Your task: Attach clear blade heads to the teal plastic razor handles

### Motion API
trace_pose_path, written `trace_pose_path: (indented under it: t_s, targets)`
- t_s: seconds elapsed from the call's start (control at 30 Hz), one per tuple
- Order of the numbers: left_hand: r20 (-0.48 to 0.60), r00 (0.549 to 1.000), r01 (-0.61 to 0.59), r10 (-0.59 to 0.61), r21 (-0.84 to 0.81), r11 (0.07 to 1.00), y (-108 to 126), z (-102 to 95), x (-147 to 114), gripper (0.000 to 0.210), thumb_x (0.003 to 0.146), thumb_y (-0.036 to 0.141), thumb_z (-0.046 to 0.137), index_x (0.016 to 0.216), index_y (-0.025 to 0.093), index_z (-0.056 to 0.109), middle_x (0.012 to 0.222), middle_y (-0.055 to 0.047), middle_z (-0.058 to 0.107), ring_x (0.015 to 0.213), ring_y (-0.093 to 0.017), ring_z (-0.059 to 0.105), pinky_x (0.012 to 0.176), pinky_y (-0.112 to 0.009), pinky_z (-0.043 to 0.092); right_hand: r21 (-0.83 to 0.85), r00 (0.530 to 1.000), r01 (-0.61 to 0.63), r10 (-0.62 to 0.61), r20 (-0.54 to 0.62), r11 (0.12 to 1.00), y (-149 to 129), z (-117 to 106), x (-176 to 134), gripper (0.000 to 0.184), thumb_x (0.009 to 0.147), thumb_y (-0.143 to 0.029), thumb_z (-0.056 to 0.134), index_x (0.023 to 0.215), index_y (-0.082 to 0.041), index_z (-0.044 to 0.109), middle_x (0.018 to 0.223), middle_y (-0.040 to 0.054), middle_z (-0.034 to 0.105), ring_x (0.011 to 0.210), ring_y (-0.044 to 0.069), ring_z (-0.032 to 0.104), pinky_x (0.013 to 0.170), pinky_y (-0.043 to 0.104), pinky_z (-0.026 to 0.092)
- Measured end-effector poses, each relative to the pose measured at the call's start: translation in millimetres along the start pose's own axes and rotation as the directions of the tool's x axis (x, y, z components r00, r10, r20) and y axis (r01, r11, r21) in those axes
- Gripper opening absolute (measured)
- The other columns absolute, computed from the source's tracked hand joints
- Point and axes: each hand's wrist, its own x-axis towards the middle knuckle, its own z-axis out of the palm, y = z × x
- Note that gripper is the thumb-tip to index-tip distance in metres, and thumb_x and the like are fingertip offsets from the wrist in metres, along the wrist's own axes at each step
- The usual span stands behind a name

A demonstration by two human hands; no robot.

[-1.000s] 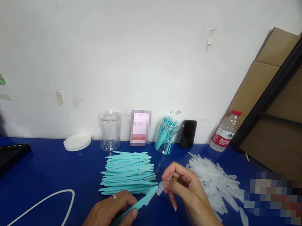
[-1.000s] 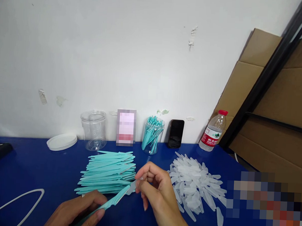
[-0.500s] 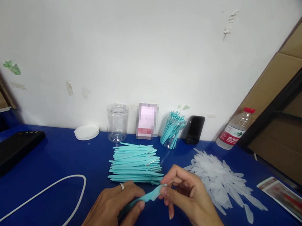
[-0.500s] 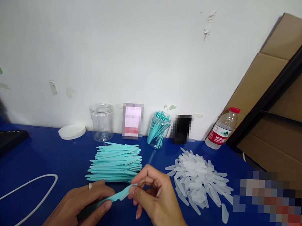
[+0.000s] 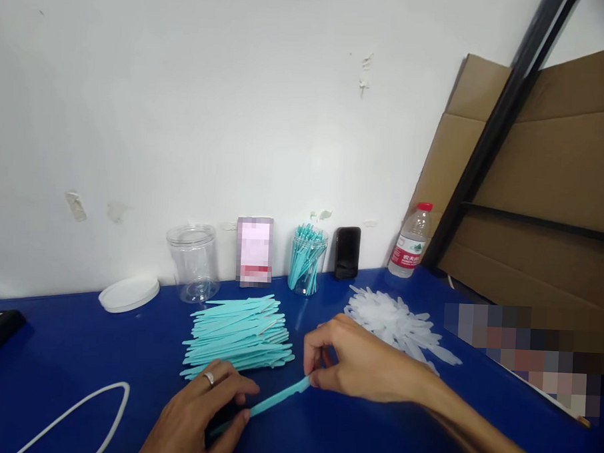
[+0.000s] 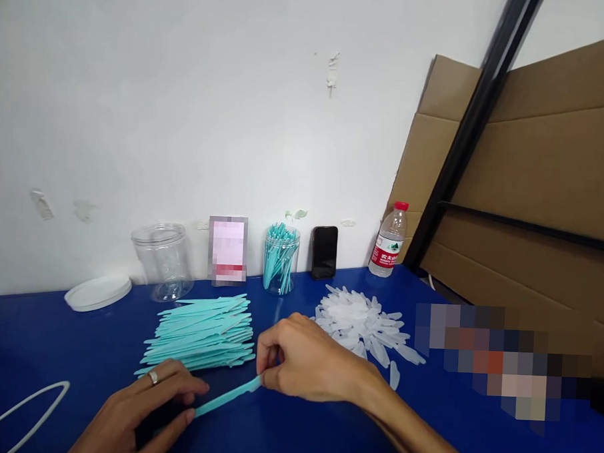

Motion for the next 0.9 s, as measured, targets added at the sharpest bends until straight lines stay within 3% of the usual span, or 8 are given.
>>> trace_pose_path:
  t_s: [0.17, 0.3, 0.37, 0.43, 0.53, 0.67, 0.77, 0.9]
  targets:
    - [-0.050, 0.998, -0.022, 0.033, 0.204, 0.979, -13.4, -11.5, 7.0, 0.022, 0.099, 0.035, 0.051, 0.115, 0.030, 0.065, 0.103, -0.004, 0.066, 0.096, -0.023, 0.064, 0.086, -0.033, 0.054, -0.138, 0.992, 0.097, -0.107, -0.061, 0.986, 5.1, 4.4, 3.4, 0.004, 0.076, -0.021, 0.077, 0.073, -0.024, 0.077, 0.072, -0.0012, 0.070, 0.065, 0.016, 0.061, 0.055, 0.025, 0.037]
    - [-0.041, 0.998, -0.034, 0.050, 0.333, 0.942, -21.5, -20.0, 14.6, 0.024, 0.101, 0.033, 0.049, 0.121, 0.029, 0.061, 0.111, -0.006, 0.062, 0.101, -0.026, 0.057, 0.087, -0.041, 0.050, -0.278, 0.933, -0.050, -0.054, -0.356, 0.959, 16.6, 6.4, 13.0, 0.016, 0.085, -0.016, 0.062, 0.076, -0.022, 0.073, 0.069, 0.0012, 0.068, 0.059, 0.016, 0.057, 0.055, 0.028, 0.033]
    - [-0.026, 0.998, -0.043, 0.056, 0.358, 0.933, -22.1, -21.4, 15.9, 0.025, 0.101, 0.031, 0.049, 0.125, 0.029, 0.058, 0.113, -0.006, 0.059, 0.102, -0.026, 0.056, 0.087, -0.044, 0.049, -0.323, 0.920, -0.063, -0.071, -0.386, 0.944, 20.2, 8.3, 14.4, 0.017, 0.083, -0.012, 0.059, 0.073, -0.021, 0.071, 0.067, 0.0014, 0.066, 0.056, 0.015, 0.054, 0.054, 0.028, 0.031]
    - [-0.038, 0.996, -0.061, 0.081, 0.377, 0.924, -21.7, -21.4, 15.6, 0.028, 0.101, 0.029, 0.050, 0.128, 0.029, 0.055, 0.114, -0.006, 0.056, 0.102, -0.027, 0.054, 0.087, -0.046, 0.048, -0.322, 0.945, 0.018, -0.121, -0.304, 0.947, 18.1, 11.4, 11.2, 0.016, 0.082, -0.013, 0.061, 0.070, -0.021, 0.069, 0.064, 0.0006, 0.065, 0.052, 0.014, 0.051, 0.052, 0.027, 0.028]
    - [-0.045, 0.995, -0.063, 0.087, 0.388, 0.920, -21.9, -20.3, 14.4, 0.028, 0.101, 0.027, 0.050, 0.129, 0.029, 0.053, 0.113, -0.005, 0.055, 0.101, -0.027, 0.053, 0.086, -0.048, 0.047, -0.280, 0.978, 0.164, -0.194, -0.081, 0.946, 5.3, 18.5, 1.3, 0.010, 0.081, -0.025, 0.070, 0.072, -0.021, 0.069, 0.062, -0.0011, 0.064, 0.052, 0.014, 0.051, 0.052, 0.027, 0.028]
    - [0.011, 0.998, -0.062, 0.062, 0.376, 0.924, -24.2, -18.2, 13.6, 0.025, 0.102, 0.023, 0.048, 0.126, 0.030, 0.054, 0.110, -0.003, 0.056, 0.101, -0.025, 0.053, 0.089, -0.049, 0.046, -0.289, 0.965, 0.251, -0.214, 0.155, 0.924, -11.7, 34.2, -5.9, 0.011, 0.078, -0.027, 0.076, 0.085, -0.023, 0.067, 0.078, -0.0036, 0.069, 0.067, 0.015, 0.062, 0.058, 0.027, 0.033]
    - [0.006, 0.998, -0.066, 0.069, 0.378, 0.924, -26.0, -17.1, 13.2, 0.023, 0.103, 0.023, 0.047, 0.123, 0.028, 0.054, 0.106, -0.003, 0.056, 0.098, -0.025, 0.054, 0.085, -0.046, 0.047, -0.366, 0.931, 0.353, -0.283, 0.230, 0.861, -13.1, 49.3, -3.7, 0.007, 0.088, -0.028, 0.072, 0.089, -0.024, 0.067, 0.084, -0.0046, 0.068, 0.073, 0.014, 0.064, 0.054, 0.026, 0.030]
    - [-0.007, 0.996, -0.074, 0.084, 0.407, 0.911, -27.6, -16.9, 13.7, 0.015, 0.102, 0.024, 0.047, 0.112, 0.026, 0.057, 0.100, -0.002, 0.058, 0.091, -0.023, 0.056, 0.083, -0.043, 0.047, -0.433, 0.903, 0.430, -0.377, 0.206, 0.792, -7.9, 61.6, -2.0, 0.018, 0.092, -0.037, 0.068, 0.083, -0.023, 0.065, 0.078, -0.0043, 0.064, 0.069, 0.012, 0.060, 0.048, 0.028, 0.024]
